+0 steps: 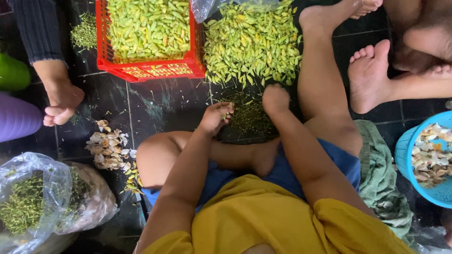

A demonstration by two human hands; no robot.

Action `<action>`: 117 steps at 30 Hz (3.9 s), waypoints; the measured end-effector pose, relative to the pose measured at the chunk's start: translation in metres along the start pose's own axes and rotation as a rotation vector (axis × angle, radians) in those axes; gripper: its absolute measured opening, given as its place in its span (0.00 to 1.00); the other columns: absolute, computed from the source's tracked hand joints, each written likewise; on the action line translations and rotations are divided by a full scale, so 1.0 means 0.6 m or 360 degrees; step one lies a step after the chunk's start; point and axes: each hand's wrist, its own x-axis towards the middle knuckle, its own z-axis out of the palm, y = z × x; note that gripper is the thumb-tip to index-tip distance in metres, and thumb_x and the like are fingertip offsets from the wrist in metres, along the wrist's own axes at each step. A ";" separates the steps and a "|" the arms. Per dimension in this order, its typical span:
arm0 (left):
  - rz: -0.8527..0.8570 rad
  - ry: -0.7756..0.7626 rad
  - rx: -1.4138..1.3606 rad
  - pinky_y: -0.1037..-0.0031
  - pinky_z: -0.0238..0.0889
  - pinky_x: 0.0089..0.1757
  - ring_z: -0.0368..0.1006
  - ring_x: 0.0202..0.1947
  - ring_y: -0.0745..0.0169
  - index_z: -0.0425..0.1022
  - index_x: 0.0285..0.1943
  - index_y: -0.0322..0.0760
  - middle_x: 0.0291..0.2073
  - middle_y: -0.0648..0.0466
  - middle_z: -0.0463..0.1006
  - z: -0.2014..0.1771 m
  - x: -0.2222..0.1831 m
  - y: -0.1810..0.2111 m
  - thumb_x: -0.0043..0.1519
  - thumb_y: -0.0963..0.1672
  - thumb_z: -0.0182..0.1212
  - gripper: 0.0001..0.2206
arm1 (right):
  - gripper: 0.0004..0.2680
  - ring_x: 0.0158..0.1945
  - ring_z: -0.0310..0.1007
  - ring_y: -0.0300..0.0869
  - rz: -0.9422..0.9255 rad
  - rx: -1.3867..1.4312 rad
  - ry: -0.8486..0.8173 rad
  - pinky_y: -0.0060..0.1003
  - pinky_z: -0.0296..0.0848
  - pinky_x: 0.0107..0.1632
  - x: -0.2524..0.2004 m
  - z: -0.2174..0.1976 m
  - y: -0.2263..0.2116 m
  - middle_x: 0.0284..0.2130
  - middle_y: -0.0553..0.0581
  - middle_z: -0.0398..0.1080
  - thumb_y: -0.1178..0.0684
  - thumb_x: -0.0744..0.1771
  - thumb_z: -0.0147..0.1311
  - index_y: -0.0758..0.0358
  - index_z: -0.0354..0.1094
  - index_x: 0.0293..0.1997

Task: A person sits on the floor and manually removes the stems from small green vegetable buds, sorting them into piles.

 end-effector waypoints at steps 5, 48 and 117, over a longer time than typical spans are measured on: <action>0.0048 -0.0055 -0.0111 0.78 0.71 0.34 0.71 0.33 0.67 0.70 0.62 0.24 0.36 0.48 0.77 0.010 -0.018 0.013 0.62 0.42 0.60 0.20 | 0.09 0.24 0.74 0.47 0.0348 0.0360 -0.0145 0.42 0.75 0.27 0.005 -0.017 0.016 0.18 0.59 0.71 0.57 0.66 0.54 0.63 0.73 0.23; 0.0196 0.0048 0.0662 0.73 0.69 0.27 0.79 0.30 0.60 0.79 0.50 0.25 0.30 0.47 0.82 -0.018 0.073 -0.084 0.59 0.51 0.70 0.22 | 0.04 0.35 0.77 0.51 -0.0549 0.0919 -0.0098 0.41 0.78 0.33 -0.062 -0.113 -0.117 0.29 0.54 0.72 0.54 0.67 0.54 0.56 0.74 0.33; 0.0119 0.0326 -0.0264 0.63 0.75 0.41 0.74 0.33 0.60 0.75 0.48 0.28 0.32 0.50 0.72 0.007 0.027 -0.008 0.64 0.44 0.63 0.12 | 0.06 0.43 0.74 0.56 -0.0486 0.0129 0.0006 0.47 0.77 0.41 0.058 -0.064 -0.070 0.40 0.63 0.68 0.56 0.69 0.52 0.67 0.71 0.37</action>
